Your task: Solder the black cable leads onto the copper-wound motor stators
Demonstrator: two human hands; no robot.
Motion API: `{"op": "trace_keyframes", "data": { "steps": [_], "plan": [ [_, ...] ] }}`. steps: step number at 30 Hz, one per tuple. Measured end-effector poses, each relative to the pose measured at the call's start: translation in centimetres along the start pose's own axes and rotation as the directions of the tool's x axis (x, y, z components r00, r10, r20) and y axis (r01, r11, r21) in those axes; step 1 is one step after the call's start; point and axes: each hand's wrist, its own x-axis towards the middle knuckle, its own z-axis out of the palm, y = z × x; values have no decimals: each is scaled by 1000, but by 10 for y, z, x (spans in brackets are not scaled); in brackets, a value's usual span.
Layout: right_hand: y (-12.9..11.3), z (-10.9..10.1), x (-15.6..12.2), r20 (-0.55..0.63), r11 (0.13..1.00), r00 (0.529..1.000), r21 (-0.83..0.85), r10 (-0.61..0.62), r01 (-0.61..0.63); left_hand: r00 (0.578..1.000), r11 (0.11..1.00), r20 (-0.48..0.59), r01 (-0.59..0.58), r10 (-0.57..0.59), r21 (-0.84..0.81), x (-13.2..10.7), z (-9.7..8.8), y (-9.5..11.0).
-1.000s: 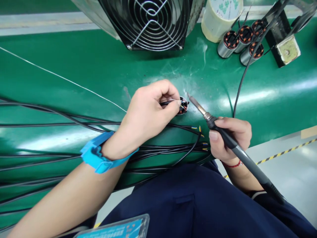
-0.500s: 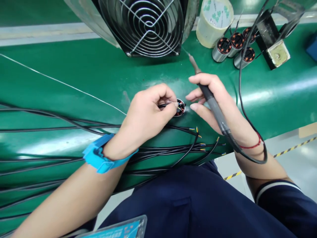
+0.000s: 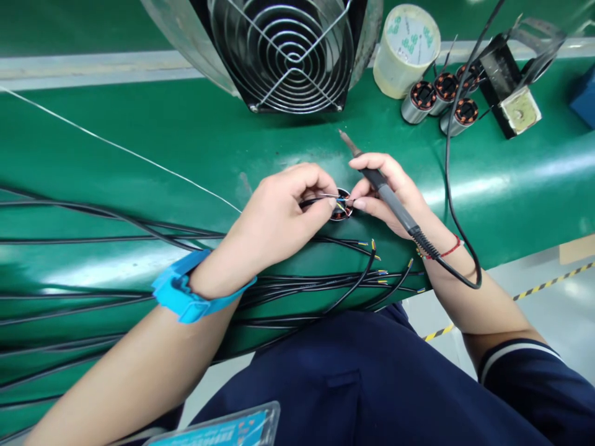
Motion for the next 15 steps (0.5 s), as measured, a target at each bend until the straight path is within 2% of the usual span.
{"op": "trace_keyframes", "data": {
  "steps": [4, 10, 15],
  "plan": [
    [-12, 1, 0, 69, 1000, 997, -22, -17, 19, 999, 999, 1, -37, 37, 31, -2, -4, -1],
    [-47, 8, -1, 51, 968, 997, -250, 50, -35, 999, 998, 9, -36, 36, -48, -5, -6, 4],
    [-48, 16, 1, -10, 987, 1000, -162, 21, -22, 999, 995, 46, -1, 6, -99, -5, -8, 3]
  ]
}}
